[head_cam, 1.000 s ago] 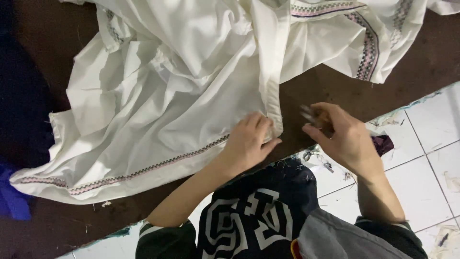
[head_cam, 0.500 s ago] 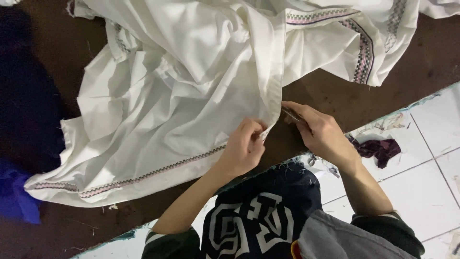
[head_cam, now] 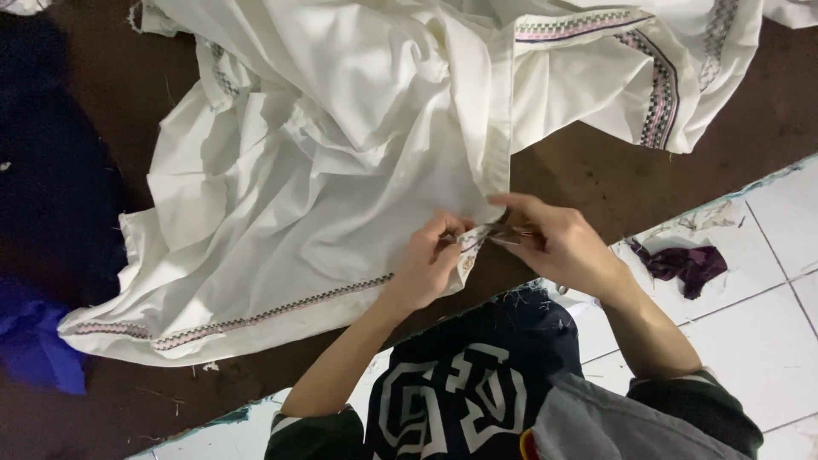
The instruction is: Trimming loose threads from a white garment using thread snips
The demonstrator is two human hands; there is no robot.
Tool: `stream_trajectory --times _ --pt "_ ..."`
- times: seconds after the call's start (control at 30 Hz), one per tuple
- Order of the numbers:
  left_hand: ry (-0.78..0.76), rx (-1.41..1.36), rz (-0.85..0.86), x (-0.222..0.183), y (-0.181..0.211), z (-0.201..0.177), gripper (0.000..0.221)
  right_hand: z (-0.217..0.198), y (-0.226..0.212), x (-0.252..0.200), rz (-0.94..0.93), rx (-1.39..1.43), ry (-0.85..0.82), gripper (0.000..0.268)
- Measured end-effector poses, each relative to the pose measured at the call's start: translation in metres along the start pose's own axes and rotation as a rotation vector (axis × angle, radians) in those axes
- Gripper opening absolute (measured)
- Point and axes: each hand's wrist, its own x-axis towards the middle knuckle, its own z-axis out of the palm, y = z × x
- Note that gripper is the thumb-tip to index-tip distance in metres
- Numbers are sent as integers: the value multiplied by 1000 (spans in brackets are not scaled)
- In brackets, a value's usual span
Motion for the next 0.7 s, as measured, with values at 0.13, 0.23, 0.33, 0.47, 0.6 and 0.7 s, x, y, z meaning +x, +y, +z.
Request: stream_trajectory --times 0.13,0.23,0.33,0.47,0.6,0.7 --pt "-2 18 7 3 19 12 14 17 19 9 -78 13 7 25" --pt "58 283 206 14 6 18 30 17 30 0 -131 -172 80 27" --pt "6 417 143 19 -10 20 21 10 38 -17 -127 -364 131 28" --pt "-107 556 185 24 -24 22 18 -1 45 -38 -89 -232 217 22" --pt "-136 467 -6 25 4 8 16 -43 41 -73 -35 -209 333 6" --pt "-147 455 81 26 0 5 18 -70 51 -115 506 -191 330 15"
